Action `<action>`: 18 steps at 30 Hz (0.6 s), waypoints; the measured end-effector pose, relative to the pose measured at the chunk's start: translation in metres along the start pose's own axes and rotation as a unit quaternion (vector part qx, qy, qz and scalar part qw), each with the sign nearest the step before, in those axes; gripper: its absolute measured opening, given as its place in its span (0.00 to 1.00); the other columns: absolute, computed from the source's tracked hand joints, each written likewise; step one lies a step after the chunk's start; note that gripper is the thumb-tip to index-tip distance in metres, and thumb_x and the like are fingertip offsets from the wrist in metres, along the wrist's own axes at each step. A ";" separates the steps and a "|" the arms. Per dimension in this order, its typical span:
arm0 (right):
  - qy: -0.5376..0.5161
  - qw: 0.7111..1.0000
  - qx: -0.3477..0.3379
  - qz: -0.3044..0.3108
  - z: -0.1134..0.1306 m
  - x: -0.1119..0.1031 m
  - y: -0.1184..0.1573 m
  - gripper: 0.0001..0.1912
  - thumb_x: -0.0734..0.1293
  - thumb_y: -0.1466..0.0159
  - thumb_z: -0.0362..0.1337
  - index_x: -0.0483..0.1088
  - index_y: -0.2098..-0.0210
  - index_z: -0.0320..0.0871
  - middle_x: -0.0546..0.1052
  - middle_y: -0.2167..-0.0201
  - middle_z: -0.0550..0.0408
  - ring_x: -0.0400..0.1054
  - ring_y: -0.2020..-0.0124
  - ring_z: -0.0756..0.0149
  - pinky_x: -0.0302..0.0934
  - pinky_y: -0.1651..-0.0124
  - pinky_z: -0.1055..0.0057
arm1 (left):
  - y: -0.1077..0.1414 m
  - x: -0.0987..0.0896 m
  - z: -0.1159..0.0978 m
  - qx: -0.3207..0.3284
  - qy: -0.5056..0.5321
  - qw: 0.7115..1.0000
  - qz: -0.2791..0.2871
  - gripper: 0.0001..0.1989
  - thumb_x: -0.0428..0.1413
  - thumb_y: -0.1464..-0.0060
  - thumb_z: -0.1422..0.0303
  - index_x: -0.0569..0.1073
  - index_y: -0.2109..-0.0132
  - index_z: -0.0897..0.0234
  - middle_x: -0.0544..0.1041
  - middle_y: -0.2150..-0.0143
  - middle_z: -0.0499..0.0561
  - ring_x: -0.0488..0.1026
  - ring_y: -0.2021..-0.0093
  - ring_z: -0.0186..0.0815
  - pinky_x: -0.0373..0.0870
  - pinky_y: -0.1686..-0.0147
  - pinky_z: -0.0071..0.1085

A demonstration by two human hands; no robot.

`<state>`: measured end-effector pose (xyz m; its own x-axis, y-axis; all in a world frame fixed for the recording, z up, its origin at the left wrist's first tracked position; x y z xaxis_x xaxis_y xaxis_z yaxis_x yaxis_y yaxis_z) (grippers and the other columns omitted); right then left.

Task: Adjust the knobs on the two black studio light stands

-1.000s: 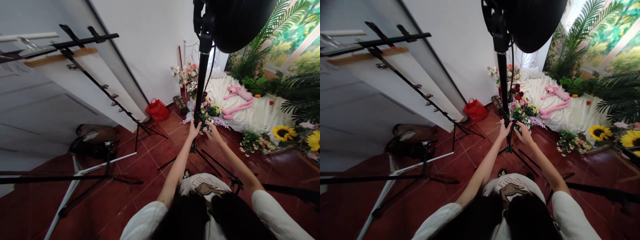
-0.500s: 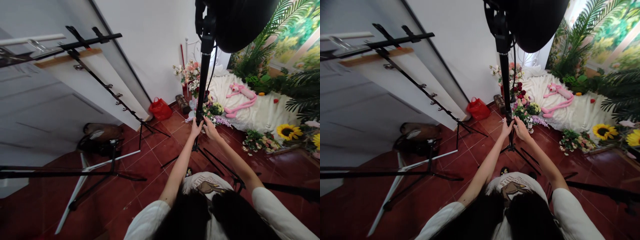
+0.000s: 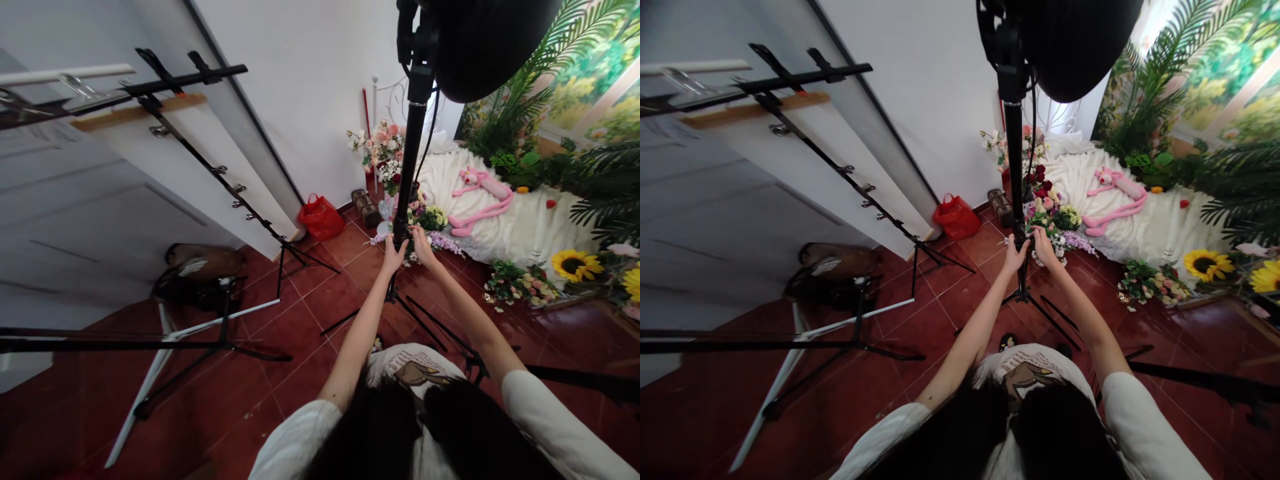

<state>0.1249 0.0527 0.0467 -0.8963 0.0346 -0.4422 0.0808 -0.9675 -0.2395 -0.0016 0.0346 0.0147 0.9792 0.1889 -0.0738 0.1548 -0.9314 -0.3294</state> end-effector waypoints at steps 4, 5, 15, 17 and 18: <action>-0.040 0.999 0.030 0.000 -0.007 0.002 -0.009 0.32 0.48 0.33 0.61 0.62 0.48 0.42 0.71 0.52 0.45 0.66 0.50 0.61 0.62 0.46 0.65 | 0.000 -0.001 -0.001 0.019 -0.012 1.000 0.001 0.19 0.55 0.43 0.52 0.64 0.55 0.61 0.68 0.56 0.54 0.68 0.54 0.37 0.66 0.48 0.38; -0.055 0.998 0.029 0.000 -0.009 0.002 -0.009 0.31 0.50 0.34 0.61 0.63 0.50 0.43 0.71 0.52 0.46 0.66 0.50 0.61 0.62 0.47 0.64 | 0.000 -0.001 -0.001 0.021 -0.016 1.000 0.002 0.19 0.54 0.42 0.52 0.64 0.55 0.61 0.68 0.56 0.54 0.68 0.54 0.38 0.66 0.47 0.39; -0.197 0.979 0.047 -0.036 -0.024 0.006 -0.002 0.25 0.65 0.42 0.58 0.62 0.55 0.47 0.71 0.65 0.56 0.67 0.60 0.64 0.62 0.59 0.70 | -0.001 -0.001 -0.002 0.032 -0.021 0.999 0.013 0.17 0.53 0.41 0.52 0.62 0.55 0.60 0.67 0.56 0.54 0.67 0.54 0.38 0.66 0.49 0.38; -0.191 0.979 0.044 -0.051 -0.021 0.005 -0.004 0.23 0.66 0.42 0.56 0.62 0.58 0.47 0.68 0.72 0.61 0.65 0.68 0.67 0.60 0.64 0.73 | -0.001 -0.001 -0.002 0.024 -0.024 0.999 0.016 0.17 0.54 0.41 0.53 0.62 0.55 0.60 0.67 0.56 0.54 0.67 0.54 0.38 0.66 0.49 0.38; -0.186 0.980 0.045 -0.054 -0.020 0.005 -0.006 0.21 0.67 0.42 0.54 0.62 0.59 0.46 0.66 0.75 0.63 0.63 0.72 0.69 0.58 0.67 0.74 | -0.001 -0.001 -0.002 0.022 -0.025 0.999 0.018 0.17 0.54 0.41 0.53 0.62 0.55 0.60 0.67 0.56 0.54 0.67 0.54 0.38 0.66 0.49 0.38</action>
<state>0.1287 0.0638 0.0291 -0.9958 0.0612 -0.0681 -0.0479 -0.9820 -0.1824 -0.0025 0.0344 0.0165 0.9762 0.1716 -0.1325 0.1127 -0.9237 -0.3662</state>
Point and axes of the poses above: each hand's wrist, its own y-axis away from the middle knuckle, its own x-axis out of the palm, z = x × y, the point moved 3 cm from there along -y, towards the middle knuckle
